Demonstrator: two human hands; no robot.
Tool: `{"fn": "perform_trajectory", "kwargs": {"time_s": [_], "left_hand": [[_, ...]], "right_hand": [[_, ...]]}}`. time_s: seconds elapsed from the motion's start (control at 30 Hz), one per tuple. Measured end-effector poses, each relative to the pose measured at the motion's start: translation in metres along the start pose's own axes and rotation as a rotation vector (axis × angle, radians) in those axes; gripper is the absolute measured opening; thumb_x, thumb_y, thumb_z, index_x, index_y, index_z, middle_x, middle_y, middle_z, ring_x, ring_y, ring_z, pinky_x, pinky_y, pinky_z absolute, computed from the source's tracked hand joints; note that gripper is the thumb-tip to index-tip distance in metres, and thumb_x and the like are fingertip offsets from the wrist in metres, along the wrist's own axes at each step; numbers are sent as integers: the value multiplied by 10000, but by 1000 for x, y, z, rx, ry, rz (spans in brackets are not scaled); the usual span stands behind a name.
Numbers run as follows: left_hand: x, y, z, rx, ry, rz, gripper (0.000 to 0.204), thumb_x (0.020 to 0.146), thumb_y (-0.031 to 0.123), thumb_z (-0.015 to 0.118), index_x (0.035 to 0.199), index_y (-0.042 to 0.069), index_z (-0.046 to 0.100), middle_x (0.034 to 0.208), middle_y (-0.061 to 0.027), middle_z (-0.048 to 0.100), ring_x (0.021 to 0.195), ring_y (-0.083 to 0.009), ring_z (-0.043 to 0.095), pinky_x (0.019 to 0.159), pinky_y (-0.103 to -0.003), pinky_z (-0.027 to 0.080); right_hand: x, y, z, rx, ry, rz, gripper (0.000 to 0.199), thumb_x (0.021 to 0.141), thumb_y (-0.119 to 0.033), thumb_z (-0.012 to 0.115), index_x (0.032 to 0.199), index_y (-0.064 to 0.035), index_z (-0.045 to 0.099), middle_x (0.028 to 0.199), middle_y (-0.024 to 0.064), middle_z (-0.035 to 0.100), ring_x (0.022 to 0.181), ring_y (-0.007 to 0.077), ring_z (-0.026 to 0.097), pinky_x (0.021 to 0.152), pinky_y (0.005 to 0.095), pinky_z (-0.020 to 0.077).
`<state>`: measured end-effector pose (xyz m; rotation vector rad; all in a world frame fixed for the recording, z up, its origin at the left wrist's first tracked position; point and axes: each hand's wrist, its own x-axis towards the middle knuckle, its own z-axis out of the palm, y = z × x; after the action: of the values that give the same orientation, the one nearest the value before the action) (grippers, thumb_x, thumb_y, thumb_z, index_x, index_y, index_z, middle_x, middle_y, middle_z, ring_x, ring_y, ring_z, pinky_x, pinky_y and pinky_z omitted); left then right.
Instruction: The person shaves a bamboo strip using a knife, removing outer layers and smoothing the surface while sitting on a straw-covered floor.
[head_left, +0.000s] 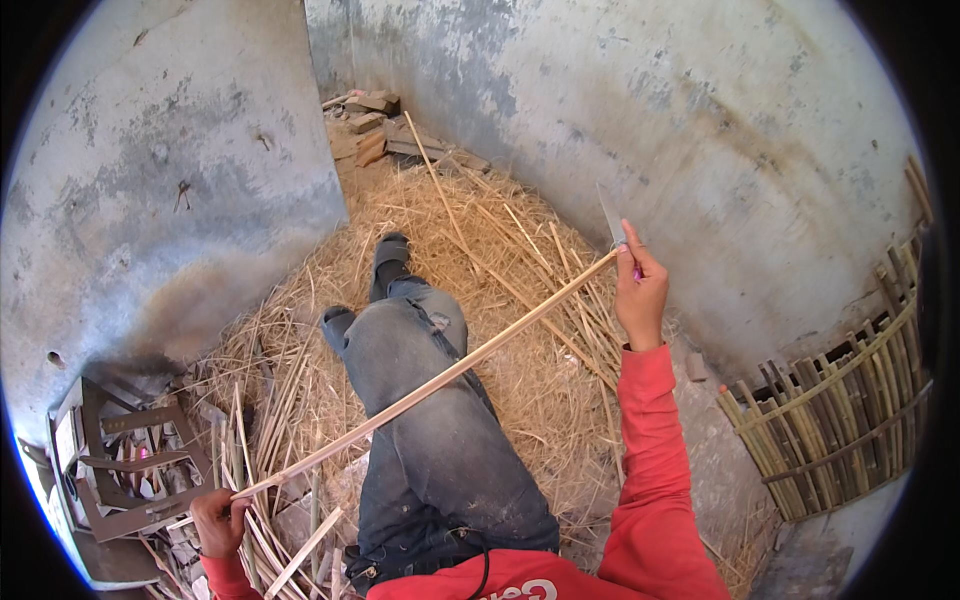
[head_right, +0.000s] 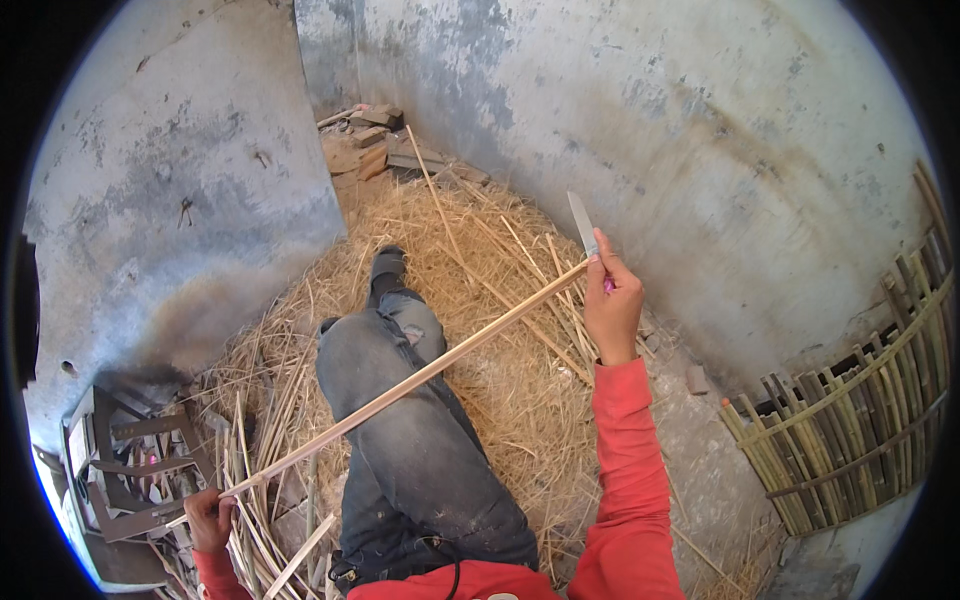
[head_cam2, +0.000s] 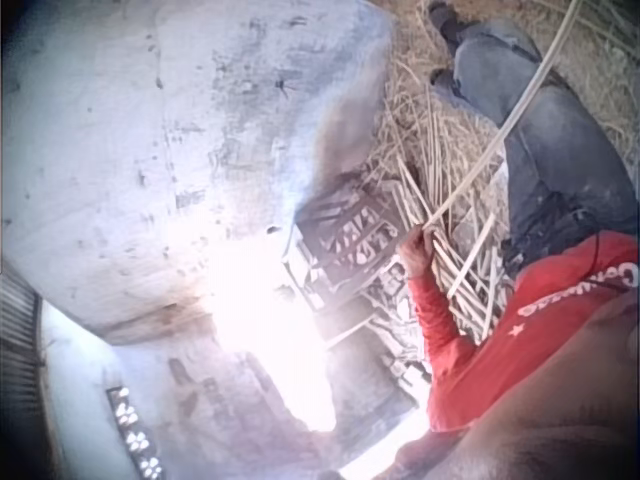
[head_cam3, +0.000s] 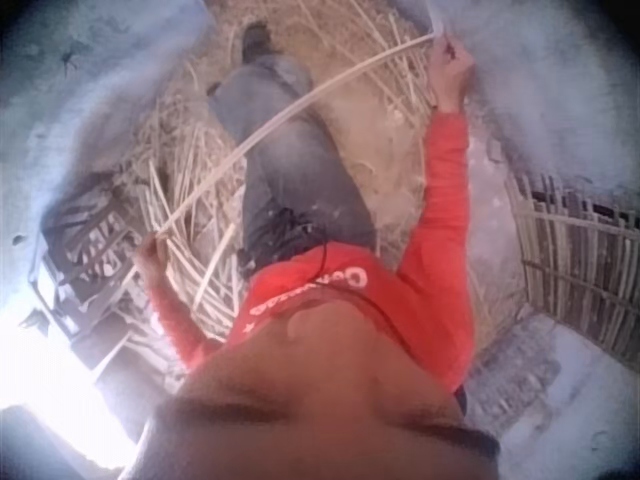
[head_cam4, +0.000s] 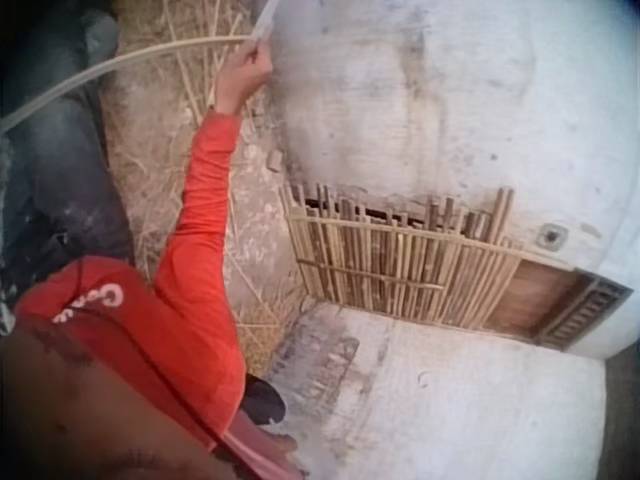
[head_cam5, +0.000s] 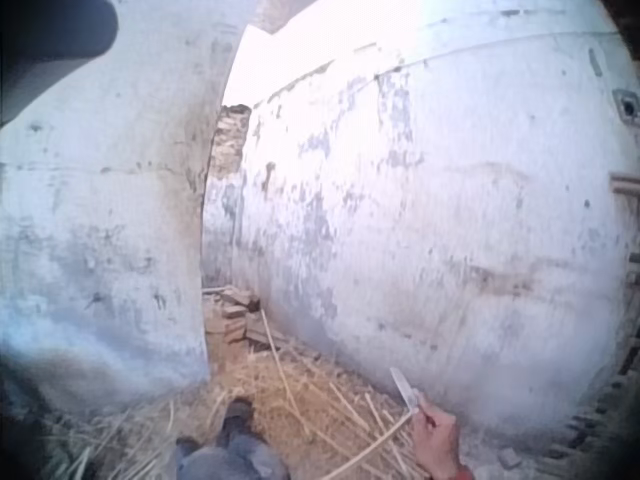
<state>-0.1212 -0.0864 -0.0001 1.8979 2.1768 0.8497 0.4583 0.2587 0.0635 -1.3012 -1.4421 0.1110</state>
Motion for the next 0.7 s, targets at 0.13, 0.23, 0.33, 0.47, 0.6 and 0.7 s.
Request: {"fn": "perform_trajectory", "kwargs": {"time_s": [0.13,0.23,0.33,0.47,0.6,0.7], "left_hand": [[-7,-17,0,22,-21,-18,434,895,315,760,661,-18,612,538,-155,448,459,-331,447,487,-413,307],[-9,-25,8,-19,17,-21,451,904,320,755,640,-14,607,522,-139,452,448,-295,446,480,-395,314],[-9,-19,12,-129,-61,-85,464,914,321,747,618,-6,606,500,-123,461,424,-247,444,467,-374,318],[-8,-28,11,-126,-104,-92,450,925,311,732,615,0,631,477,-99,476,410,-205,448,459,-345,333],[-2,-30,11,-188,-234,-141,410,930,292,718,660,-14,685,483,-94,509,422,-169,466,463,-333,347],[-4,-28,9,-268,-293,-206,395,932,285,712,693,-30,712,494,-103,544,448,-130,493,465,-327,353]], "right_hand": [[-10,-11,-1,16,14,15,375,1022,-76,604,1393,-78,662,804,-22,595,689,42,407,603,237,384],[-17,-20,-5,37,66,24,381,1020,-66,602,1397,-77,658,834,-23,631,688,33,423,602,228,392],[-23,-24,-8,32,92,-75,384,1014,-62,606,1395,-75,658,819,-40,616,672,34,419,590,228,387],[-27,-20,-8,-18,43,-14,394,998,-60,622,1388,-94,667,744,-44,593,641,41,415,568,244,387],[-51,-22,10,-43,-73,-16,399,988,-64,629,1384,-105,669,680,-18,579,615,44,415,542,259,381],[-38,-21,6,-48,-35,4,405,982,-71,642,1386,-99,662,649,-18,555,592,53,415,523,269,374]]}}
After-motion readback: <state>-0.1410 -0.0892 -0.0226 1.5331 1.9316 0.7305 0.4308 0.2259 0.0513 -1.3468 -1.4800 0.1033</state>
